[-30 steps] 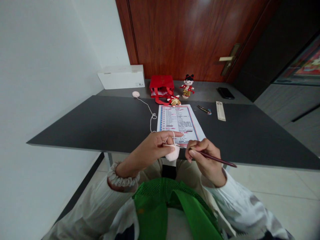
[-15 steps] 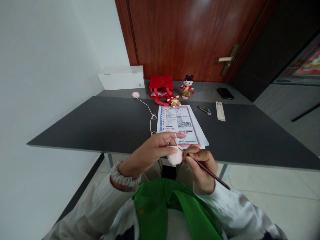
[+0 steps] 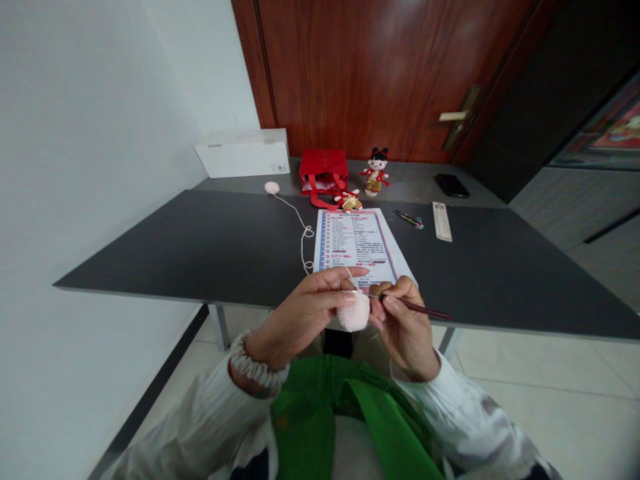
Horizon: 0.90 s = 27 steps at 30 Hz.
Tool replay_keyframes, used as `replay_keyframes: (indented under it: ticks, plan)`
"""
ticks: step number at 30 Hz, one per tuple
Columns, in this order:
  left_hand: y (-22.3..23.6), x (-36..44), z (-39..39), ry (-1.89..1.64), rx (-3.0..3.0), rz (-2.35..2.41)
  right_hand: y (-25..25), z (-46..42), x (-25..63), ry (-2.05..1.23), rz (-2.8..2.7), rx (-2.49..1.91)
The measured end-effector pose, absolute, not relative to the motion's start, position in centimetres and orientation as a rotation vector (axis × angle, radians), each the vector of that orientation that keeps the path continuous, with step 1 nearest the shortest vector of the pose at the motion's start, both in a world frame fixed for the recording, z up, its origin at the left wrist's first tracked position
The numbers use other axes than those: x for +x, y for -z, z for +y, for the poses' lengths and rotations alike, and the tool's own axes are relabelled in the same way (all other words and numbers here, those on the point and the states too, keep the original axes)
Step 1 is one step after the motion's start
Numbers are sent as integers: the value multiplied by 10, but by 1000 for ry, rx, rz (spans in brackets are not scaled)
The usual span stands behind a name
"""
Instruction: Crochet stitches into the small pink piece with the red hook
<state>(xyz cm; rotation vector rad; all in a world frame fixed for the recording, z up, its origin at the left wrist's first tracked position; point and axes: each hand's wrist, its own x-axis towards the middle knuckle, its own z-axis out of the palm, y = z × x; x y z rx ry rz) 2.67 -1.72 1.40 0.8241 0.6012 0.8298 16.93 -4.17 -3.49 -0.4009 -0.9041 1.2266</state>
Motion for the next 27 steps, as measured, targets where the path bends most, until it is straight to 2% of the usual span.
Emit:
replay_keyframes:
  ticks: [11, 20, 27]
  plan:
    - [-21, 22, -14, -802, 1005, 681, 29, -34, 191, -1266, -1050, -349]
    - [-29, 18, -11, -728, 1356, 763, 15, -20, 227, -1301, -1426, -446]
    - [-36, 20, -13, -773, 1549, 897, -5, -29, 231, -964, -1740, -670]
